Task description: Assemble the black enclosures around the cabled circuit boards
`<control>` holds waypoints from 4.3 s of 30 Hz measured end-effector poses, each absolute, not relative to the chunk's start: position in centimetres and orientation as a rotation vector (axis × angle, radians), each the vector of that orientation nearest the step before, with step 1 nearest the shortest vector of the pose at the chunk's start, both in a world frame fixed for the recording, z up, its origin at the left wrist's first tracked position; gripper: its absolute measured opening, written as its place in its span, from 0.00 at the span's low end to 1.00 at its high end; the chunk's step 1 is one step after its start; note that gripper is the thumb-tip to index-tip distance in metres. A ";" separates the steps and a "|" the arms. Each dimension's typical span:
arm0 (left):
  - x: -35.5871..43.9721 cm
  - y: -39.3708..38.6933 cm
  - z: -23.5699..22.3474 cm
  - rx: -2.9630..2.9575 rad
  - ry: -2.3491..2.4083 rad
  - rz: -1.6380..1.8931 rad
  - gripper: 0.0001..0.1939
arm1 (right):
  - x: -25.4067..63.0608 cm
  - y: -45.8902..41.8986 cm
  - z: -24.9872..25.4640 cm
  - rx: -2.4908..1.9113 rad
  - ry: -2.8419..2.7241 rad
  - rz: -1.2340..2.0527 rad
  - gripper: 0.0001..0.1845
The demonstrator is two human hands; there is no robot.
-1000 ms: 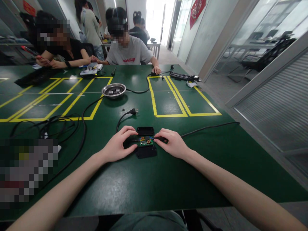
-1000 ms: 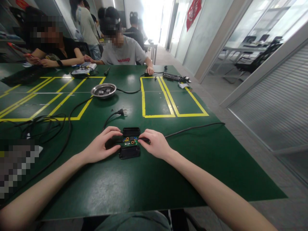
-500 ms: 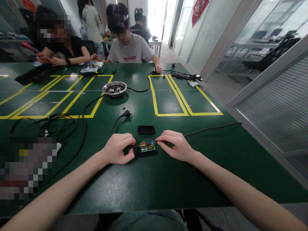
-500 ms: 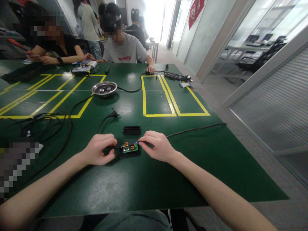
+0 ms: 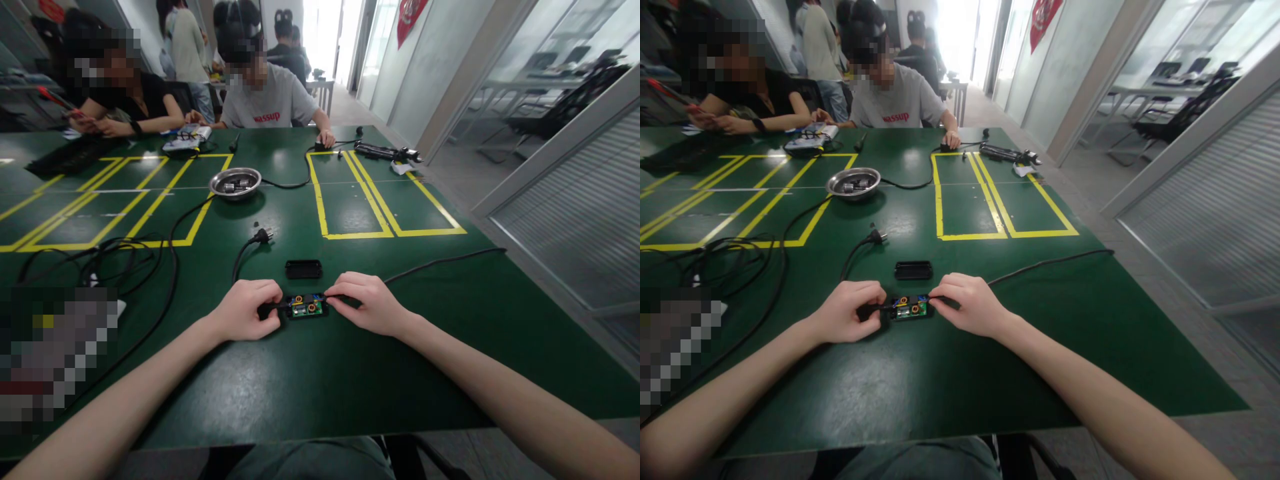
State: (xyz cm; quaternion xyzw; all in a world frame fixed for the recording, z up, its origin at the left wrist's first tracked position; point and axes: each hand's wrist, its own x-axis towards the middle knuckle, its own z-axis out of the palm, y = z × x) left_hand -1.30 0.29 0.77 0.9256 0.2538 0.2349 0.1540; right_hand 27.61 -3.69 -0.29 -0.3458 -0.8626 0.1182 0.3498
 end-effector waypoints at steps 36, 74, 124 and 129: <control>-0.6 0.2 1.6 2.285 0.969 0.430 0.15 | 26.4 -2.9 -0.1 -1.290 -2.365 0.423 0.12; -0.1 0.1 0.8 2.037 1.222 0.828 0.12 | 26.7 -2.2 -0.8 -1.189 -1.751 0.926 0.04; 0.0 -0.7 0.6 2.561 0.721 0.647 0.12 | 26.9 -3.7 -0.4 -0.925 -2.298 0.467 0.19; 0.4 -0.9 0.5 2.591 0.820 0.665 0.14 | 26.7 -3.5 -0.5 -0.968 -2.318 0.362 0.19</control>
